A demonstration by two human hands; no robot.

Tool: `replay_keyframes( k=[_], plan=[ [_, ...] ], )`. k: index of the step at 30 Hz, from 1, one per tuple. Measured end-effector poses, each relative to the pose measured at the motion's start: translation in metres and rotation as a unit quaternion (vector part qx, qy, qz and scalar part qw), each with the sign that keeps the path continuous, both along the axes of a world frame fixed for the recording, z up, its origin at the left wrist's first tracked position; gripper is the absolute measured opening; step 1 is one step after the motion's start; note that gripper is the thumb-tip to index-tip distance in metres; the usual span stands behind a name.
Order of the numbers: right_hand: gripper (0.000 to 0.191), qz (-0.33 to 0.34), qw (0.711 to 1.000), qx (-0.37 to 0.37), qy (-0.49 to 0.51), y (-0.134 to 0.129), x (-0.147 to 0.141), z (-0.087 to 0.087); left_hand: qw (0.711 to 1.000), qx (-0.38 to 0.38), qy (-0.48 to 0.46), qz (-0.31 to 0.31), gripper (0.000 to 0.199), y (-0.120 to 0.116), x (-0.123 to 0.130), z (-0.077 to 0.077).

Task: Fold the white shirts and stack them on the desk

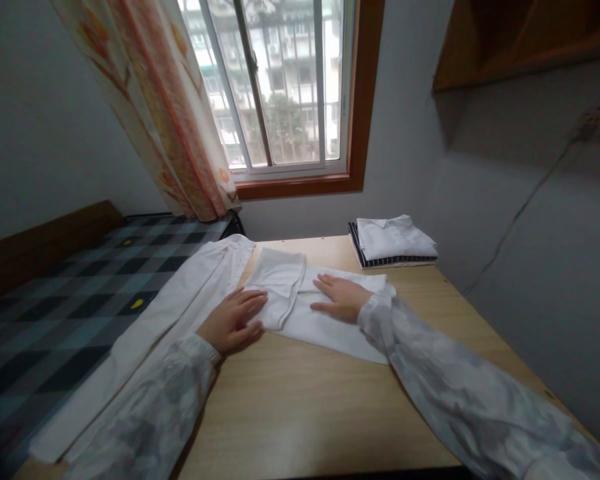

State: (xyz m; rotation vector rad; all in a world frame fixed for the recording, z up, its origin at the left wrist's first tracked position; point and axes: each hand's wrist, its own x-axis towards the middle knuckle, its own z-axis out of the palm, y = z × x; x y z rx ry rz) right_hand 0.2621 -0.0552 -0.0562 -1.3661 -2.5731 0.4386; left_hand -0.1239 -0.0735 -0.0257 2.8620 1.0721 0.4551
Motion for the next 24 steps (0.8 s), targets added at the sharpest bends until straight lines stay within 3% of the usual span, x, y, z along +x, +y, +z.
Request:
replay_keyframes(
  k=[2,6,8,12,15,17,19,22,24],
  plan=[
    [0.097,-0.004,1.000,0.018,0.006,-0.018,0.025,-0.001,0.998,0.000,-0.008,-0.057,0.071,-0.004,0.006,0.004],
    [0.085,-0.037,0.997,0.072,-0.001,-0.051,0.070,-0.007,0.995,0.029,-0.035,-0.087,0.039,-0.002,0.015,-0.001],
    [0.082,-0.057,0.995,0.084,-0.004,-0.063,0.085,-0.013,0.994,0.049,-0.044,-0.093,0.038,0.001,0.013,-0.005],
    [0.078,-0.080,0.993,0.081,-0.007,-0.070,0.096,-0.022,0.987,0.076,-0.044,-0.135,0.036,0.000,0.004,-0.010],
    [0.077,-0.072,0.994,0.079,-0.001,-0.064,0.096,-0.025,0.986,0.068,-0.045,-0.145,0.034,-0.007,0.000,-0.006],
    [0.077,-0.064,0.995,0.074,0.004,-0.059,0.096,-0.025,0.991,0.042,-0.056,-0.115,0.032,-0.010,-0.001,0.003],
    [0.077,-0.056,0.996,0.072,0.009,-0.053,0.096,-0.027,0.995,0.015,-0.092,-0.045,0.033,-0.007,0.003,0.015],
    [0.078,-0.042,0.996,0.082,0.014,-0.046,0.097,-0.030,0.987,0.023,-0.147,0.067,0.038,0.014,0.015,0.032],
    [0.078,-0.035,0.995,0.090,0.017,-0.042,0.098,-0.032,0.987,0.042,-0.126,0.086,0.045,0.034,0.029,0.035]
  ],
)
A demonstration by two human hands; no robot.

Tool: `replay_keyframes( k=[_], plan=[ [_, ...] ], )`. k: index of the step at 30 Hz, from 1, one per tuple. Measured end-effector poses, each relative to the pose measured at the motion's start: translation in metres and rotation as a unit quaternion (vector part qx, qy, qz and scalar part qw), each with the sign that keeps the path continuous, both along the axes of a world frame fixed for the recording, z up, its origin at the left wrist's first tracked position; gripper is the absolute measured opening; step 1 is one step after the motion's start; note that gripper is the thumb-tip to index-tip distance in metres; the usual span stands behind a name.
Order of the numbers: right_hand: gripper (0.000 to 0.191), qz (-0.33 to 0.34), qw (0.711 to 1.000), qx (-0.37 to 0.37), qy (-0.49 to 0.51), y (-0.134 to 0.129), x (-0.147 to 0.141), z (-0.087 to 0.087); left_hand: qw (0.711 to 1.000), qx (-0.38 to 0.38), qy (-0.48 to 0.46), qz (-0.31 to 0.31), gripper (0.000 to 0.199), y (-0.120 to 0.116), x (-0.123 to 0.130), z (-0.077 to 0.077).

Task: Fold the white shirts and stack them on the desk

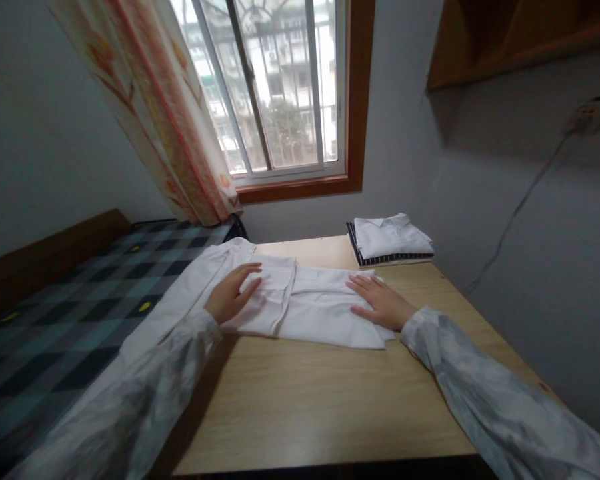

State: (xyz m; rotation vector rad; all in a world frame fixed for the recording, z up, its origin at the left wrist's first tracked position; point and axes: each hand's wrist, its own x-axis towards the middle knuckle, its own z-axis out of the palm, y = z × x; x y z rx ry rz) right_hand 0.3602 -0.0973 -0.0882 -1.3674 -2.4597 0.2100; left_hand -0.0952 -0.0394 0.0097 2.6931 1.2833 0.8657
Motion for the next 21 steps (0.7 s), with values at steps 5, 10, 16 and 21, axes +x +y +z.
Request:
replay_keyframes(
  k=[5,10,16,21],
  plan=[
    [0.078,0.003,1.000,-0.003,-0.004,0.004,-0.001,0.000,0.986,-0.051,0.159,-0.016,0.069,0.029,0.032,-0.033],
    [0.079,-0.002,1.000,-0.008,-0.010,0.002,-0.003,0.004,0.978,-0.062,0.192,-0.056,0.082,0.021,0.035,-0.068],
    [0.077,0.002,1.000,-0.016,-0.001,0.006,-0.005,0.007,0.972,-0.083,0.186,-0.116,0.092,0.013,0.032,-0.061],
    [0.076,-0.004,1.000,-0.012,0.001,0.008,-0.006,0.005,0.983,-0.160,0.071,-0.054,0.065,0.026,0.019,-0.035]
  ],
)
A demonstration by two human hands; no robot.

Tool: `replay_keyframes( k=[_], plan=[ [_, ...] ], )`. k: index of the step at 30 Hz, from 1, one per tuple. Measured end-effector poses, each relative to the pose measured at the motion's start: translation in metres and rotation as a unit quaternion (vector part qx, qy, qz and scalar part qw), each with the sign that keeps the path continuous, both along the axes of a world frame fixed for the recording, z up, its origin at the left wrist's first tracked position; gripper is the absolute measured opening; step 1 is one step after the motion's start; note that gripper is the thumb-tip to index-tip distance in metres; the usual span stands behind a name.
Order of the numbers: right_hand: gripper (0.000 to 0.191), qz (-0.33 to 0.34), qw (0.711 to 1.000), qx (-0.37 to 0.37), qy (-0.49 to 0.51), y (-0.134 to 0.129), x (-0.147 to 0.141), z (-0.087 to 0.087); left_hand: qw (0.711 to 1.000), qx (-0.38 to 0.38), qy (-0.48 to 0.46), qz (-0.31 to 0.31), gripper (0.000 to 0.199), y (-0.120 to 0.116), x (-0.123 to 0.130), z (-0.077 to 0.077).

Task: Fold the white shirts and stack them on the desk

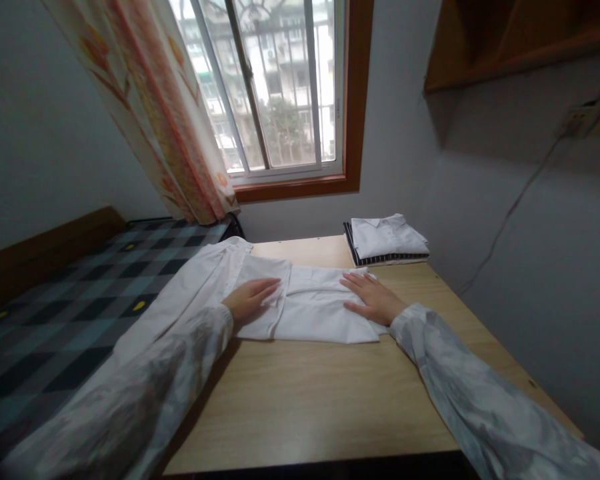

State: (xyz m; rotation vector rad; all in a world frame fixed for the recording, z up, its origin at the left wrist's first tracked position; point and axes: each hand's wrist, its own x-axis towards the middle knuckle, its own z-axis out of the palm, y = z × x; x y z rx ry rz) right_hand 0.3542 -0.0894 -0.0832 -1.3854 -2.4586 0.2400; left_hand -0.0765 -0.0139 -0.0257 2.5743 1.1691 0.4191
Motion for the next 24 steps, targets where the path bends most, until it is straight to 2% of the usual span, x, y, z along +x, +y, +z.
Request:
replay_keyframes(
  k=[2,4,5,7,10,15,19,24],
  plan=[
    [0.077,-0.001,1.000,0.001,-0.001,-0.001,-0.001,0.000,0.992,0.035,-0.029,0.120,0.062,0.009,-0.018,0.010],
    [0.077,0.000,1.000,0.003,-0.002,-0.001,-0.002,0.000,0.965,0.065,0.000,0.255,0.063,0.017,-0.039,0.016],
    [0.077,0.001,1.000,0.005,-0.001,-0.001,-0.002,-0.001,0.950,0.045,0.026,0.308,0.065,0.020,-0.049,0.018],
    [0.076,0.002,1.000,0.008,-0.001,0.001,-0.004,-0.001,0.928,-0.022,0.063,0.367,0.064,0.021,-0.063,0.020],
    [0.076,0.006,1.000,0.008,0.001,0.004,-0.009,0.000,0.917,-0.102,0.060,0.380,0.053,0.017,-0.069,0.022],
    [0.076,0.010,1.000,0.010,-0.001,0.009,-0.014,0.002,0.916,-0.124,0.060,0.376,0.038,0.014,-0.057,0.029],
    [0.076,0.012,1.000,0.012,0.005,0.011,-0.015,0.001,0.917,-0.133,0.072,0.370,0.035,0.023,-0.058,0.037],
    [0.077,0.009,1.000,0.004,0.017,0.024,-0.021,0.001,0.903,-0.191,0.064,0.380,0.045,0.028,-0.069,0.045]
  ],
)
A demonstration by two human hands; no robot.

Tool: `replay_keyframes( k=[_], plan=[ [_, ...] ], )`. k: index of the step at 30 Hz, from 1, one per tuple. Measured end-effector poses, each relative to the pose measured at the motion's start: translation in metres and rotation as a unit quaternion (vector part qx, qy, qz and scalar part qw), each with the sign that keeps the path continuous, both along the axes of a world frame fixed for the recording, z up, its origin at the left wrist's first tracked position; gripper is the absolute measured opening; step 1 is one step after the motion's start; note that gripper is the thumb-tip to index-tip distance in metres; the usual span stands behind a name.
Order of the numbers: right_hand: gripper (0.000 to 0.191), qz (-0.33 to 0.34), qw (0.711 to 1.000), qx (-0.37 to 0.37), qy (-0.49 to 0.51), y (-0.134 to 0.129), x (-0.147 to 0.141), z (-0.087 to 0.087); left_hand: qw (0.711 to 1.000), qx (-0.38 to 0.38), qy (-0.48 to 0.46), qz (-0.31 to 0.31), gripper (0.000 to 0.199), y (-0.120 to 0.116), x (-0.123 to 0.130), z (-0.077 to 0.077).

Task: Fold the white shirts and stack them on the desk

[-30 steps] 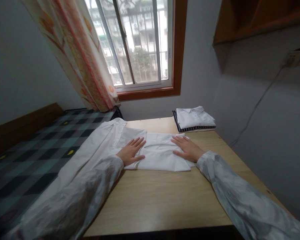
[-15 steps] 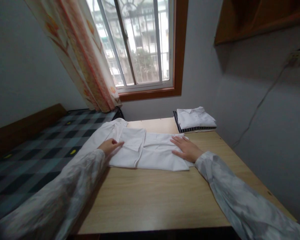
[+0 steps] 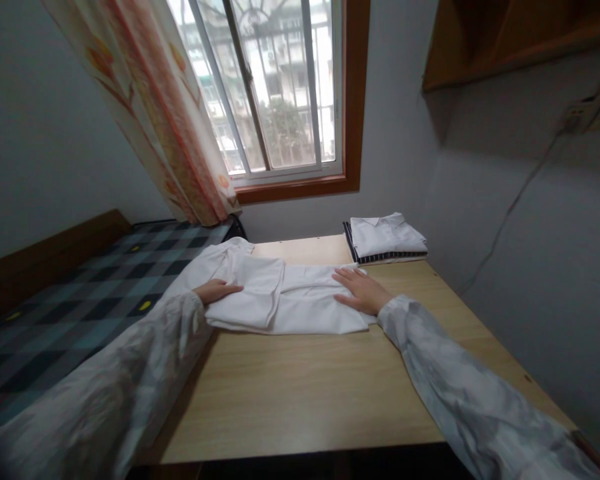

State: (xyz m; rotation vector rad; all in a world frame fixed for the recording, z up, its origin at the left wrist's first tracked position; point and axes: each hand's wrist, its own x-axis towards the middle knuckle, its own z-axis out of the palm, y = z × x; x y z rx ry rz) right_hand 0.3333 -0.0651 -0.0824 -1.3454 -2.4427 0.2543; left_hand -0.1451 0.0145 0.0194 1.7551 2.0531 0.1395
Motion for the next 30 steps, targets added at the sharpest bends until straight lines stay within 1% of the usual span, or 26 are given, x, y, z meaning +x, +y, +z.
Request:
replay_keyframes(
  k=[3,6,8,11,14,16,18,21,23,24,26,28,30],
  plan=[
    [0.080,-0.012,1.000,-0.006,-0.001,0.010,-0.015,0.005,0.999,-0.018,-0.039,0.003,0.045,-0.002,-0.007,0.004],
    [0.083,-0.014,1.000,0.005,0.008,0.015,-0.041,0.009,0.997,0.020,-0.076,0.000,0.040,-0.003,-0.017,0.014],
    [0.086,-0.015,1.000,0.010,0.024,0.016,-0.061,0.008,0.997,0.052,-0.060,-0.001,0.035,0.000,-0.025,0.024],
    [0.097,-0.035,0.999,0.001,0.021,0.019,-0.086,0.000,0.997,0.081,0.003,0.007,0.028,0.006,-0.031,0.043],
    [0.100,-0.042,0.999,0.003,0.006,0.025,-0.098,-0.011,0.995,0.086,0.044,0.016,0.029,0.014,-0.023,0.063],
    [0.096,-0.034,0.999,0.004,0.009,0.029,-0.099,-0.015,0.996,0.080,0.036,0.013,0.029,0.019,-0.010,0.076],
    [0.096,-0.031,0.999,0.001,0.015,0.032,-0.097,-0.017,0.998,0.059,0.003,-0.006,0.028,0.024,0.010,0.089],
    [0.095,-0.029,0.998,-0.020,0.044,0.035,-0.094,-0.016,0.996,0.004,-0.072,-0.054,0.025,0.028,0.046,0.105],
    [0.091,-0.025,0.994,-0.042,0.098,0.036,-0.091,-0.014,0.990,-0.008,-0.106,-0.095,0.029,0.029,0.073,0.110],
    [0.090,-0.022,0.989,-0.055,0.137,0.037,-0.089,-0.012,0.986,-0.001,-0.122,-0.116,0.031,0.030,0.088,0.110],
    [0.090,-0.026,0.969,-0.087,0.230,0.037,-0.086,-0.009,0.977,-0.002,-0.157,-0.148,0.038,0.029,0.116,0.101],
    [0.094,-0.041,0.936,-0.135,0.323,0.035,-0.085,-0.006,0.965,-0.015,-0.197,-0.172,0.045,0.025,0.144,0.085],
    [0.101,-0.058,0.903,-0.184,0.384,0.034,-0.085,-0.002,0.954,-0.034,-0.232,-0.185,0.052,0.019,0.166,0.065]
  ],
)
